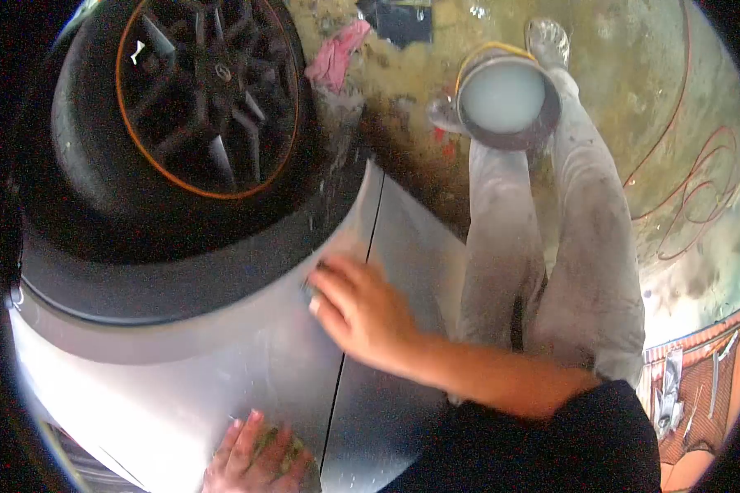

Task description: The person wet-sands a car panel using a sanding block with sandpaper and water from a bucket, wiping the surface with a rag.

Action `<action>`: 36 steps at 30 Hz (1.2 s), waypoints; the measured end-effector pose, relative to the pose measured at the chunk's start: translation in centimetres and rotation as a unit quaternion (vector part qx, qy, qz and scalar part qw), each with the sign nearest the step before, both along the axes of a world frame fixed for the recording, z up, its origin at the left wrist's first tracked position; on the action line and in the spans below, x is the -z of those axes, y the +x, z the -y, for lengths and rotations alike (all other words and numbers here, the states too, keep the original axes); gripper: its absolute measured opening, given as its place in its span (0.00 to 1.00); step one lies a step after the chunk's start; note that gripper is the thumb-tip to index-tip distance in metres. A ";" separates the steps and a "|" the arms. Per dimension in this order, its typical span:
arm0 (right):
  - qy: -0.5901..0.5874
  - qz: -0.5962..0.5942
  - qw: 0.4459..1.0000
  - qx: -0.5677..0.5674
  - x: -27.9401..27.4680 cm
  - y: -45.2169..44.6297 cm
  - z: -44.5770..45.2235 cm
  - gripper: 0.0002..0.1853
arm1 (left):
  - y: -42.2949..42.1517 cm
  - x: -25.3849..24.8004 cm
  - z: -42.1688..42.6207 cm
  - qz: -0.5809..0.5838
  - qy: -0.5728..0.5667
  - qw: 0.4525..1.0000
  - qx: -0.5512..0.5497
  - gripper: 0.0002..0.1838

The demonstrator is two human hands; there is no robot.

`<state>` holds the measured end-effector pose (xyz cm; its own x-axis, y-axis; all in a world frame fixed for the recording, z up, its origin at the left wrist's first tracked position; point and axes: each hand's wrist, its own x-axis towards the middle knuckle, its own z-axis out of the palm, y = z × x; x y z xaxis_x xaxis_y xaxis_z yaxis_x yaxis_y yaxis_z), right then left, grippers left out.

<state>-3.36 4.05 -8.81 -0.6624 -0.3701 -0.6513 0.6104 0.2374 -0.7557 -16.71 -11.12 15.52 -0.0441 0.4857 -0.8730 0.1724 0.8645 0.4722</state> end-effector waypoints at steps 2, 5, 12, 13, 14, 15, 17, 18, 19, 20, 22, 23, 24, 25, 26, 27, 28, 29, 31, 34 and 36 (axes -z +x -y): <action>0.013 0.142 0.989 0.042 3.9 2.3 0.2 0.18 | 0.4 0.0 0.3 -0.006 0.013 1.000 0.010 0.16; 0.019 0.098 0.995 0.008 2.7 1.4 0.0 0.19 | 0.9 0.2 0.4 -0.017 0.022 0.999 0.015 0.16; 0.054 0.091 0.994 0.026 3.7 1.6 0.5 0.14 | 0.2 -0.3 0.3 0.005 0.028 1.000 -0.012 0.16; 0.042 0.083 0.996 0.013 2.1 0.6 0.5 0.14 | -0.2 -0.1 0.0 0.006 0.020 1.000 -0.011 0.15; 0.035 0.070 0.997 0.001 0.0 -0.2 0.5 0.15 | 0.3 0.4 0.3 -0.003 0.023 1.000 -0.001 0.15; 0.029 -0.004 1.000 -0.002 -1.2 -0.6 0.6 0.18 | 0.6 1.0 0.4 -0.010 0.024 1.000 0.004 0.15; 0.016 0.032 0.999 0.010 0.6 0.8 0.5 0.19 | 1.2 0.9 0.8 -0.011 0.024 1.000 0.010 0.15; 0.013 0.064 0.997 0.039 2.1 2.3 0.7 0.18 | 1.1 0.7 0.8 -0.009 0.024 1.000 0.008 0.15; 0.046 0.047 0.997 0.047 3.5 2.4 0.6 0.16 | 0.9 0.5 0.6 -0.005 0.023 1.000 0.010 0.15; 0.071 0.027 0.997 0.014 3.2 1.7 0.5 0.16 | 0.9 0.2 0.5 -0.004 0.022 1.000 0.010 0.15; 0.049 0.033 0.998 -0.014 -0.1 -0.1 0.7 0.18 | 1.3 0.4 0.7 -0.009 0.026 0.999 0.018 0.15; 0.037 -0.039 0.999 -0.009 -1.2 -0.4 0.9 0.19 | 1.6 0.8 0.8 -0.014 0.027 0.999 0.018 0.16; 0.015 -0.015 1.000 -0.006 -1.2 -0.8 0.8 0.20 | 1.6 1.0 0.9 -0.015 0.028 0.999 0.018 0.16; 0.028 -0.013 0.999 0.009 0.0 0.2 0.9 0.20 | 1.5 1.0 0.9 -0.013 0.028 0.999 0.019 0.16; 0.040 -0.002 0.999 0.024 1.5 1.7 1.1 0.20 | 1.4 0.8 1.0 -0.010 0.028 0.999 0.018 0.16; 0.047 0.035 0.997 0.045 2.9 1.5 0.9 0.19 | 1.3 0.5 0.9 -0.006 0.025 0.999 0.019 0.16; 0.069 0.026 0.997 0.026 3.0 1.2 0.8 0.18 | 1.3 0.3 0.7 -0.003 0.024 1.000 0.018 0.16; 0.055 0.039 0.998 0.014 1.9 0.9 0.7 0.18 | 1.3 0.3 0.7 -0.005 0.025 0.999 0.022 0.16; 0.023 0.002 1.000 0.001 -0.8 -0.5 0.6 0.19 | 1.7 0.7 1.0 -0.011 0.028 0.999 0.024 0.16; 0.043 -0.010 0.999 0.022 2.7 2.3 1.3 0.18 | 1.7 0.6 1.2 -0.006 0.024 0.999 0.034 0.17; 0.065 0.059 0.996 0.033 4.8 1.8 0.8 0.16 | 1.4 -0.1 1.0 0.001 0.021 0.999 0.042 0.17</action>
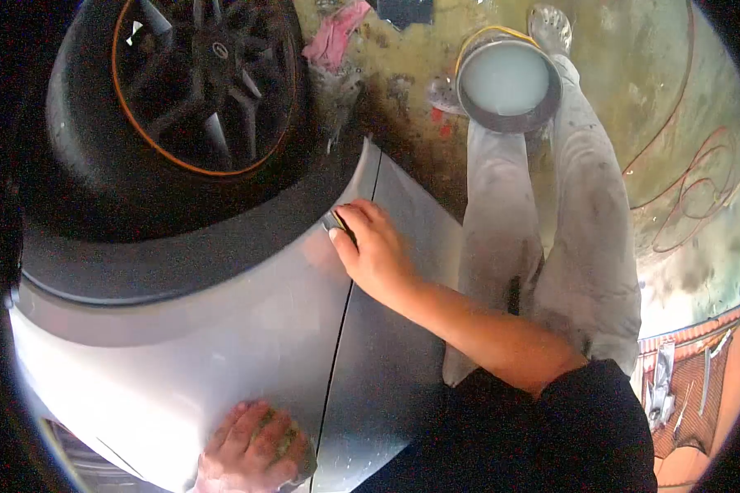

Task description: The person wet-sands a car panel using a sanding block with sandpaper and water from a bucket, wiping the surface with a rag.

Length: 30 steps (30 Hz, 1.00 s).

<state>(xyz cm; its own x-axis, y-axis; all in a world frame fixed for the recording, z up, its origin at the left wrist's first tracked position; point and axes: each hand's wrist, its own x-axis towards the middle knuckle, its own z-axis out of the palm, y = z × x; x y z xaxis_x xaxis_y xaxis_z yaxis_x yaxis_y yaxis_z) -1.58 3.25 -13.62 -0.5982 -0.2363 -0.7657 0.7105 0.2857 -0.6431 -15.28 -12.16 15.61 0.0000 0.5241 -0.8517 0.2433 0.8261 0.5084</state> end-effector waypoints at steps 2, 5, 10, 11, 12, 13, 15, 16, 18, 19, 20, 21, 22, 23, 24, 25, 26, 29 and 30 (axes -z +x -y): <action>-0.034 0.032 0.999 -0.009 -3.1 -0.9 0.1 0.17 | 0.4 0.3 0.1 -0.011 0.006 1.000 -0.008 0.17; -0.050 -0.083 0.994 -0.050 -4.6 -2.0 -0.1 0.20 | 0.8 1.1 0.3 -0.025 0.011 1.000 -0.013 0.17; -0.024 0.029 0.998 -0.047 -2.7 -1.0 -0.3 0.18 | 0.4 0.2 -0.1 -0.018 0.008 1.000 -0.014 0.17; -0.037 -0.043 0.998 -0.040 -4.3 -1.2 -0.2 0.20 | 0.7 0.5 0.0 -0.024 0.010 1.000 -0.013 0.17; -0.054 -0.070 0.995 -0.046 -5.5 -1.9 -0.4 0.21 | 0.8 1.0 0.1 -0.030 0.012 0.999 -0.014 0.16; -0.059 -0.081 0.994 -0.041 -4.3 -1.6 -0.5 0.21 | 0.8 1.2 0.1 -0.031 0.011 0.999 -0.014 0.16; -0.058 -0.039 0.998 -0.007 -1.8 0.7 -0.6 0.22 | 0.6 0.6 0.1 -0.020 0.006 1.000 -0.017 0.16; -0.049 -0.003 0.999 0.023 -0.5 1.4 -0.4 0.22 | 0.3 0.2 0.0 -0.015 0.005 1.000 -0.020 0.16; -0.033 -0.041 0.998 -0.027 -2.8 -0.6 -0.4 0.21 | 0.5 0.2 0.0 -0.016 0.007 1.000 -0.018 0.16; -0.044 -0.063 0.996 -0.034 -5.3 -1.7 -0.3 0.20 | 0.7 0.6 0.1 -0.021 0.009 1.000 -0.016 0.16; -0.055 -0.086 0.994 -0.045 -6.3 -2.4 -0.4 0.19 | 1.0 1.1 0.3 -0.029 0.010 0.999 -0.019 0.16; -0.081 -0.062 0.994 -0.036 -5.9 -2.6 -0.4 0.19 | 1.0 1.2 0.4 -0.030 0.013 0.999 -0.018 0.16; -0.062 -0.057 0.996 -0.025 -4.5 -1.9 -0.4 0.20 | 1.0 1.2 0.4 -0.027 0.012 0.999 -0.020 0.16; -0.045 -0.044 0.998 -0.012 -2.6 -0.6 -0.3 0.21 | 0.7 0.8 0.3 -0.021 0.010 1.000 -0.020 0.16; -0.028 -0.031 0.999 0.001 -2.0 -0.6 -0.1 0.22 | 0.4 0.5 0.1 -0.016 0.008 1.000 -0.023 0.16; 0.006 -0.048 0.998 -0.030 -2.3 -0.8 0.1 0.22 | 0.4 0.4 0.0 -0.015 0.009 1.000 -0.021 0.16; -0.017 -0.055 0.998 -0.028 -3.6 -1.2 0.1 0.20 | 0.5 0.5 0.0 -0.017 0.010 1.000 -0.021 0.16; -0.072 -0.096 0.993 -0.020 -5.7 -2.7 -0.1 0.18 | 1.1 1.3 0.4 -0.028 0.015 0.999 -0.019 0.16; -0.058 -0.073 0.996 -0.009 -3.8 -1.4 -0.3 0.19 | 1.1 1.2 0.4 -0.026 0.014 0.999 -0.021 0.16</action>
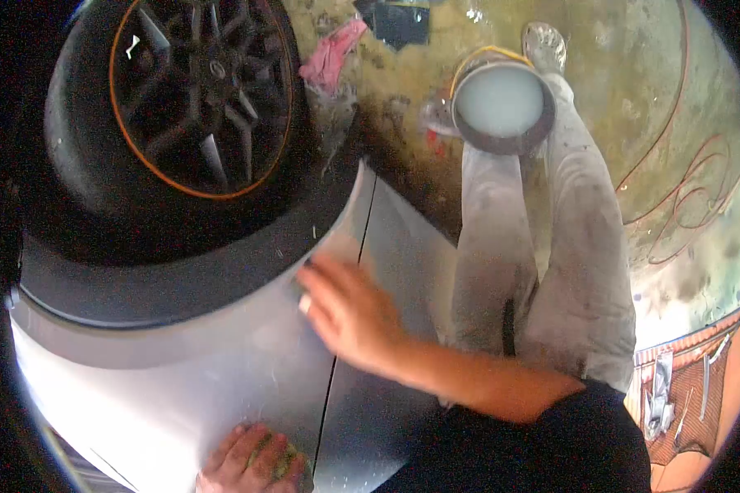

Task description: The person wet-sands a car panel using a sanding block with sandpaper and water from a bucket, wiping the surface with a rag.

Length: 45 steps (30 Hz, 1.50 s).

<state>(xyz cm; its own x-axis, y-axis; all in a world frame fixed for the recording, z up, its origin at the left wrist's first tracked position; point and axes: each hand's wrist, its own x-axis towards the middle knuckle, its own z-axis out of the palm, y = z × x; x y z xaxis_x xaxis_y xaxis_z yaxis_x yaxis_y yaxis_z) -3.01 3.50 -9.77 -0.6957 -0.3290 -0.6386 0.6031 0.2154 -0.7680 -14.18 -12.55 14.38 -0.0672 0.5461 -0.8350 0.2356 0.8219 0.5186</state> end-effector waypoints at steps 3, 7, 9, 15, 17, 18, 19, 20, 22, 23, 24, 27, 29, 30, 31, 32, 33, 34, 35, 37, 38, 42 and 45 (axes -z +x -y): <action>0.053 0.084 0.995 -0.003 2.7 1.3 0.1 0.20 | -0.6 -0.9 -0.4 0.012 -0.006 1.000 -0.004 0.16; 0.001 -0.028 1.000 0.005 -1.8 -1.3 0.4 0.15 | 0.0 0.1 0.0 -0.005 0.000 1.000 0.000 0.15; -0.001 0.084 0.996 0.035 2.1 1.3 0.4 0.17 | -0.3 -0.4 0.0 0.004 -0.004 1.000 -0.001 0.15; 0.004 -0.007 1.000 -0.011 -2.2 -1.5 0.5 0.16 | 0.2 -0.1 0.1 -0.007 0.002 1.000 0.000 0.15; 0.011 0.093 0.995 0.032 1.3 1.5 0.8 0.15 | -0.1 -0.4 0.0 0.001 -0.001 1.000 -0.001 0.15; 0.012 0.152 0.987 0.053 2.7 2.7 0.8 0.15 | -0.4 -0.7 -0.1 0.008 -0.004 1.000 -0.002 0.15; 0.015 0.135 0.989 0.057 4.6 2.2 0.0 0.15 | -0.6 -1.1 -0.3 0.011 -0.005 1.000 -0.004 0.15; 0.015 0.120 0.992 0.032 3.4 2.0 -0.1 0.15 | -0.5 -1.3 -0.4 0.010 -0.005 1.000 -0.003 0.15; 0.022 0.060 0.998 -0.013 0.5 0.9 0.2 0.16 | 0.1 -0.6 0.0 -0.003 0.000 1.000 0.000 0.15; 0.019 -0.001 0.999 -0.026 -1.1 0.0 0.2 0.18 | 0.3 -0.1 0.1 -0.010 0.001 1.000 -0.001 0.15; -0.006 0.019 0.999 -0.028 -1.0 -0.4 0.0 0.20 | 0.3 0.0 0.2 -0.011 0.001 1.000 -0.001 0.15; 0.035 0.087 0.995 0.032 3.8 2.7 0.3 0.16 | -0.6 -1.0 -0.3 0.009 -0.004 1.000 -0.002 0.15; 0.034 0.102 0.994 0.000 3.2 1.6 -0.2 0.16 | -0.5 -1.1 -0.5 0.009 -0.005 1.000 0.001 0.15; 0.026 0.099 0.995 -0.009 1.5 1.1 -0.2 0.17 | -0.2 -0.7 -0.2 0.004 -0.002 1.000 0.002 0.15; 0.021 0.059 0.997 -0.043 -0.6 0.5 -0.2 0.20 | 0.1 -0.3 0.0 -0.003 0.000 1.000 0.002 0.15; 0.002 0.040 0.998 -0.057 -1.4 -0.2 -0.2 0.21 | 0.1 0.1 0.1 -0.006 0.002 1.000 0.002 0.14; 0.000 0.053 0.998 -0.031 0.1 0.2 -0.2 0.20 | 0.0 -0.1 0.1 -0.005 0.001 1.000 0.003 0.14; -0.004 0.079 0.997 -0.007 1.4 1.3 -0.4 0.18 | -0.3 -0.4 -0.1 0.004 0.000 1.000 0.001 0.14; 0.009 0.171 0.985 0.016 3.0 1.6 -0.7 0.15 | -0.6 -0.8 -0.3 0.011 -0.003 1.000 0.000 0.14; 0.024 0.126 0.992 -0.005 3.0 1.3 -0.7 0.14 | -0.7 -1.2 -0.6 0.016 -0.006 1.000 0.000 0.14; 0.009 0.145 0.989 -0.027 1.5 1.0 -0.8 0.15 | -0.5 -0.9 -0.5 0.010 -0.003 1.000 0.003 0.14; 0.019 0.059 0.998 -0.004 0.0 0.6 -0.3 0.16 | -0.3 -0.4 -0.2 0.004 0.000 1.000 0.001 0.14; 0.027 0.123 0.992 0.008 1.0 0.7 -0.7 0.13 | -0.7 -1.5 -0.7 0.017 -0.006 1.000 0.001 0.14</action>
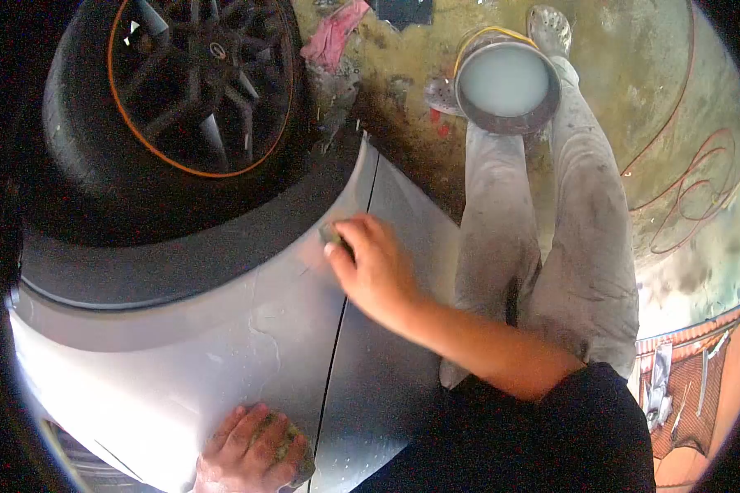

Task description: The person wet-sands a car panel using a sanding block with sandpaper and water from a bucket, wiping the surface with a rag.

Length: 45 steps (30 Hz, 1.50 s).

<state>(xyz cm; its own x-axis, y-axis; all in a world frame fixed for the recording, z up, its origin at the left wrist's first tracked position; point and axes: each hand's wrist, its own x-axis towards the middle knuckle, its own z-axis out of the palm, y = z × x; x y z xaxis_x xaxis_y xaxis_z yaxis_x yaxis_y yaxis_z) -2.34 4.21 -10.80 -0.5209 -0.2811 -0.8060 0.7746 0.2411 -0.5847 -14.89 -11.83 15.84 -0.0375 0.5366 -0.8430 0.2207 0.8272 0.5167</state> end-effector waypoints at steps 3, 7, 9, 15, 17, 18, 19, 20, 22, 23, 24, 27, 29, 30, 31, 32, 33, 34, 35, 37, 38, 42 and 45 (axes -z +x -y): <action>-0.040 -0.094 0.995 -0.017 -3.9 -2.0 0.3 0.19 | 0.5 1.2 0.5 -0.016 0.005 1.000 0.000 0.14; 0.003 -0.012 1.000 0.022 0.3 0.3 0.3 0.17 | -0.2 0.3 0.2 -0.002 0.000 1.000 0.000 0.14; 0.007 -0.026 1.000 0.003 -1.2 0.0 0.5 0.17 | 0.1 0.3 0.3 -0.006 0.003 1.000 0.004 0.14; -0.018 0.033 0.998 0.060 1.8 2.3 0.4 0.19 | -0.1 0.4 0.5 -0.005 0.005 1.000 0.002 0.13; -0.028 0.002 0.999 0.039 2.0 1.5 -0.1 0.20 | 0.0 0.3 0.3 -0.007 0.006 1.000 0.004 0.13; -0.042 -0.036 0.998 0.023 0.1 1.3 0.0 0.20 | 0.4 0.5 0.6 -0.013 0.010 1.000 0.006 0.13; -0.055 -0.075 0.996 0.006 -1.5 0.9 0.0 0.20 | 0.6 1.0 0.7 -0.019 0.014 1.000 0.008 0.13; -0.073 -0.091 0.993 0.002 -2.7 0.2 0.0 0.21 | 0.6 1.3 0.7 -0.022 0.015 1.000 0.006 0.13; -0.084 -0.003 0.994 0.066 -0.4 2.2 0.3 0.19 | 0.4 1.0 0.8 -0.013 0.013 1.000 0.003 0.13; -0.094 0.115 0.981 0.127 1.4 3.3 0.8 0.18 | 0.0 0.7 0.6 -0.007 0.011 1.000 0.003 0.13; 0.003 0.040 0.996 0.073 3.6 2.5 0.3 0.16 | -0.3 0.2 0.3 -0.002 0.009 1.000 0.003 0.13; -0.039 0.087 0.995 0.019 1.5 1.4 -0.1 0.17 | 0.3 0.5 0.4 -0.012 0.011 1.000 0.006 0.13; -0.054 -0.080 0.995 -0.019 -2.3 -0.2 -0.3 0.20 | 0.4 1.3 0.5 -0.019 0.014 1.000 0.005 0.13; -0.050 -0.088 0.995 -0.009 -0.9 0.5 -0.2 0.20 | 0.3 1.3 0.5 -0.016 0.013 1.000 0.006 0.13; -0.047 -0.083 0.995 0.001 0.6 1.9 -0.2 0.19 | 0.0 0.9 0.5 -0.006 0.010 1.000 0.010 0.13; -0.067 0.092 0.991 0.071 2.7 3.1 0.0 0.18 | -0.4 0.5 0.3 0.004 0.005 1.000 0.019 0.13; -0.011 0.028 0.998 0.051 4.6 2.7 -0.4 0.16 | -0.7 0.3 0.0 0.011 0.005 0.999 0.048 0.13; -0.006 0.042 0.999 0.023 3.5 2.8 -0.4 0.16 | -0.6 0.0 0.0 0.008 0.004 1.000 0.024 0.13; 0.003 0.042 0.999 -0.002 2.8 2.5 -0.2 0.16 | -0.4 0.2 0.1 0.002 0.006 1.000 0.017 0.13; -0.025 -0.073 0.997 0.003 -1.4 0.5 0.0 0.17 | 0.0 1.1 0.4 -0.011 0.011 1.000 0.007 0.13; -0.030 -0.100 0.995 0.002 -0.3 0.4 0.0 0.17 | -0.1 1.4 0.3 -0.014 0.012 1.000 0.006 0.13; 0.022 0.002 1.000 0.018 5.0 3.0 -0.1 0.18 | -0.9 0.2 0.0 0.006 0.002 1.000 -0.002 0.13; 0.049 -0.032 0.998 0.035 6.1 2.5 -2.3 0.19 | -0.5 0.6 0.1 -0.004 0.006 1.000 -0.010 0.14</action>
